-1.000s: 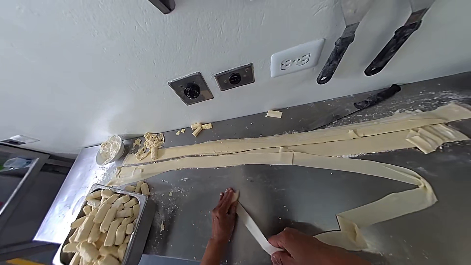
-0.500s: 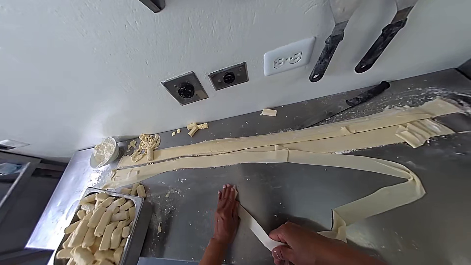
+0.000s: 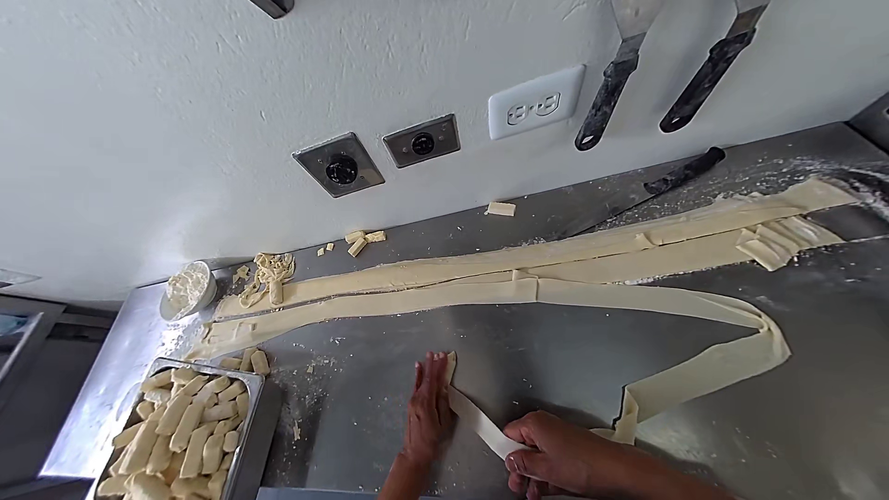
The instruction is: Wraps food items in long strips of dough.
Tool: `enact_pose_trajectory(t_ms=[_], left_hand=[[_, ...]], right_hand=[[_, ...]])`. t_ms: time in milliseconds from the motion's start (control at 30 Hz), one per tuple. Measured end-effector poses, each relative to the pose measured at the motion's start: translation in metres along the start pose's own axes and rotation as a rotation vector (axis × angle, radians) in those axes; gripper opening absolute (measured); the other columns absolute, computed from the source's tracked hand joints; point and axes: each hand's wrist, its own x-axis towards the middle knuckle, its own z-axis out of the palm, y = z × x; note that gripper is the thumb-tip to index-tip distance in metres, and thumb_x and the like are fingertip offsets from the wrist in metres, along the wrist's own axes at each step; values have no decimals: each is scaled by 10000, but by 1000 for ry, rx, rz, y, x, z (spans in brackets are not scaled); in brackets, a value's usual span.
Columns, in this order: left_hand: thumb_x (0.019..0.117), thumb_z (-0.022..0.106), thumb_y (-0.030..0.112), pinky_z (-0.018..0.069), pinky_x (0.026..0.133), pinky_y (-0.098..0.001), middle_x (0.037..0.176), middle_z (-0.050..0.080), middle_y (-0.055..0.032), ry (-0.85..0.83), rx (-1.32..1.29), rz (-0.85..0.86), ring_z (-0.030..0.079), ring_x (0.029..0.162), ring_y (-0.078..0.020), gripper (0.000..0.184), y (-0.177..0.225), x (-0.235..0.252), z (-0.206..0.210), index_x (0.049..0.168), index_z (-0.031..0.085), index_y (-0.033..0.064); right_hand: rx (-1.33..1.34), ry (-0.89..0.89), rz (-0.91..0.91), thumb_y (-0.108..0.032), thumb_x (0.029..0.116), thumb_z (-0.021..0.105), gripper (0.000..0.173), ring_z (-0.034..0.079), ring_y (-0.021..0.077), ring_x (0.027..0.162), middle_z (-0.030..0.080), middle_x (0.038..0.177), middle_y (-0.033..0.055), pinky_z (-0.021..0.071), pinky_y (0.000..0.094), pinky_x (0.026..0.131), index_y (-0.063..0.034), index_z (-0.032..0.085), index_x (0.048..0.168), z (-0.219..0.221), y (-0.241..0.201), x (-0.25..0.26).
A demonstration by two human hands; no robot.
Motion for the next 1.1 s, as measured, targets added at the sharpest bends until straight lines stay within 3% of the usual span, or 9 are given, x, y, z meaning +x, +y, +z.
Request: enact_pose_trajectory(t_ms=[133, 200, 333, 433, 500, 600, 733, 967, 1100], left_hand=[[878, 654, 41, 544, 1003, -479, 1263, 672, -275, 27, -100, -100, 686, 1152, -400, 662, 5, 0, 11, 1403, 382, -257], [840, 670, -22, 577, 941, -468, 1206, 707, -244, 53, -108, -92, 720, 1086, -379, 619, 11, 3, 14, 1369, 442, -248], [918, 600, 40, 494, 1063, -518, 1245, 686, -263, -17, -35, 35, 666, 1177, -427, 441, 10, 0, 11, 1292, 578, -193], [929, 597, 15, 579, 947, -450, 1186, 718, -236, -5, -99, -2, 727, 1079, -360, 478, 7, 0, 5, 1333, 509, -224], [894, 650, 64, 518, 1035, -501, 1258, 674, -276, -14, -118, -38, 678, 1169, -400, 559, 7, -2, 8, 1346, 497, -226], [850, 668, 24, 501, 1059, -529, 1197, 713, -242, 1, -121, 11, 691, 1146, -394, 370, 11, -2, 15, 1185, 689, -131], [932, 562, 28, 485, 1070, -539, 1230, 700, -243, -37, -73, 86, 659, 1194, -421, 286, 11, -4, 9, 1129, 733, -91], [909, 595, 40, 485, 1066, -539, 1256, 676, -272, -54, -104, -65, 661, 1192, -412, 373, 25, -10, 2, 1222, 656, -154], [946, 502, -19, 505, 1058, -506, 1250, 686, -254, -114, -151, -160, 677, 1174, -389, 348, 52, -25, 4, 1232, 659, -139]], right_hand=[[160, 71, 29, -247, 1098, 498, 249, 731, 117, 768, 748, 940, 52, 597, 296, 716, -28, 608, 1058, 0, 6, 8], [203, 105, 51, -244, 1103, 482, 239, 725, 111, 744, 747, 924, 41, 591, 283, 682, -41, 602, 1063, -3, 8, 10], [211, 161, 74, -249, 1111, 464, 244, 725, 103, 743, 746, 934, 29, 588, 270, 676, -47, 597, 1080, -11, 8, 12], [219, 173, 72, -246, 1109, 469, 241, 724, 93, 731, 750, 921, 18, 585, 259, 658, -50, 603, 1073, -14, 8, 14], [223, 179, 79, -249, 1111, 464, 242, 721, 88, 724, 748, 920, 16, 583, 254, 650, -53, 602, 1077, -15, 7, 14], [209, 200, 96, -257, 1114, 457, 253, 713, 82, 718, 743, 928, 14, 575, 249, 637, -55, 607, 1106, -20, 10, 13], [227, 226, 108, -244, 1115, 453, 264, 713, 85, 710, 743, 937, 19, 583, 250, 643, -41, 618, 1148, -28, 11, 9], [358, -68, 154, -182, 1108, 444, 195, 732, 148, 763, 737, 924, 53, 601, 302, 702, -65, 546, 1226, -28, 8, 10], [441, -137, 177, -133, 1075, 431, 240, 719, 159, 694, 719, 854, 58, 596, 298, 631, -118, 492, 1307, -22, 7, 32]])
